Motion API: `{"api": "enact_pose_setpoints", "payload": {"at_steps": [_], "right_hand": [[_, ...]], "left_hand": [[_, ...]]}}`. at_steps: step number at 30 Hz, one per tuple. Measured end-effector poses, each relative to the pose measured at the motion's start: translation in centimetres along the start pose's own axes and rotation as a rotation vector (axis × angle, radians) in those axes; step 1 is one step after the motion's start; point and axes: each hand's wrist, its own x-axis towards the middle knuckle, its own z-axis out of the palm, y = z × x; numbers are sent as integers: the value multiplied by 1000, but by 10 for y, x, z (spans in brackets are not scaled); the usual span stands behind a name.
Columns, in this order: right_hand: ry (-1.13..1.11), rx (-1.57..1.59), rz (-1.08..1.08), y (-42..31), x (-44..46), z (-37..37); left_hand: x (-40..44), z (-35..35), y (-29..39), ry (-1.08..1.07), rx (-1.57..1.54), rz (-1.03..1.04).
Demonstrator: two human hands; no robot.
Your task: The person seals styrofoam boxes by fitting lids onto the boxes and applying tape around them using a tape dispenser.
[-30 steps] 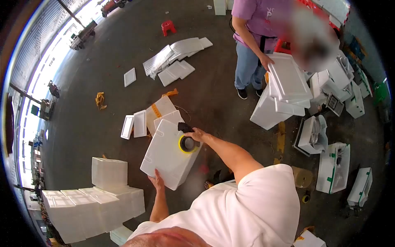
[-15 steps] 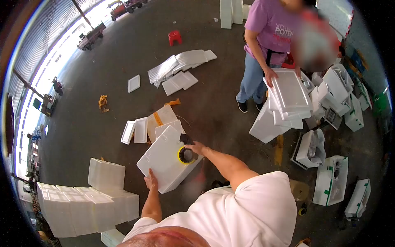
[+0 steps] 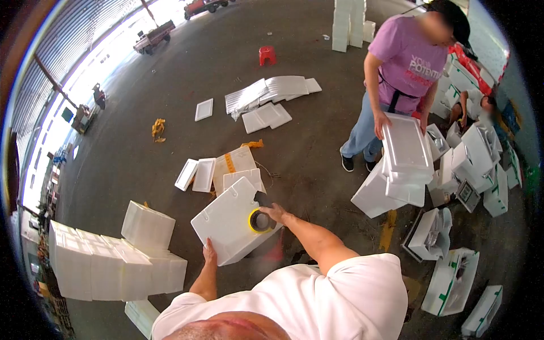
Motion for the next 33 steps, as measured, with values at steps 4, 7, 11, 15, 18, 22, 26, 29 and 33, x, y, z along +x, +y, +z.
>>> {"api": "enact_pose_setpoints", "payload": {"at_steps": [4,7,11,15,18,22,26,29,33], "right_hand": [[-93,70,80,-14,-6,4],[-156,-113,-592,-1,-4,0],[-165,158,-127,34,4,-6],[-164,257,-77,32,20,-7],[17,312,-101,-20,-42,-16],[95,45,-324,15,-26,-5],[-7,280,44,-15,-88,-15],[109,218,-60,-13,-70,-8],[66,233,-3,5,-39,5]], "left_hand": [[23,7,-9,-11,-79,8],[38,13,-6,-105,-251,-36],[0,12,22,-34,89,-122],[8,29,42,-2,289,-143],[5,16,18,-177,103,50],[-32,-10,-8,-78,46,151],[-36,5,-5,-22,-5,145],[-30,2,4,-117,-109,143],[-35,9,76,183,865,836]]}}
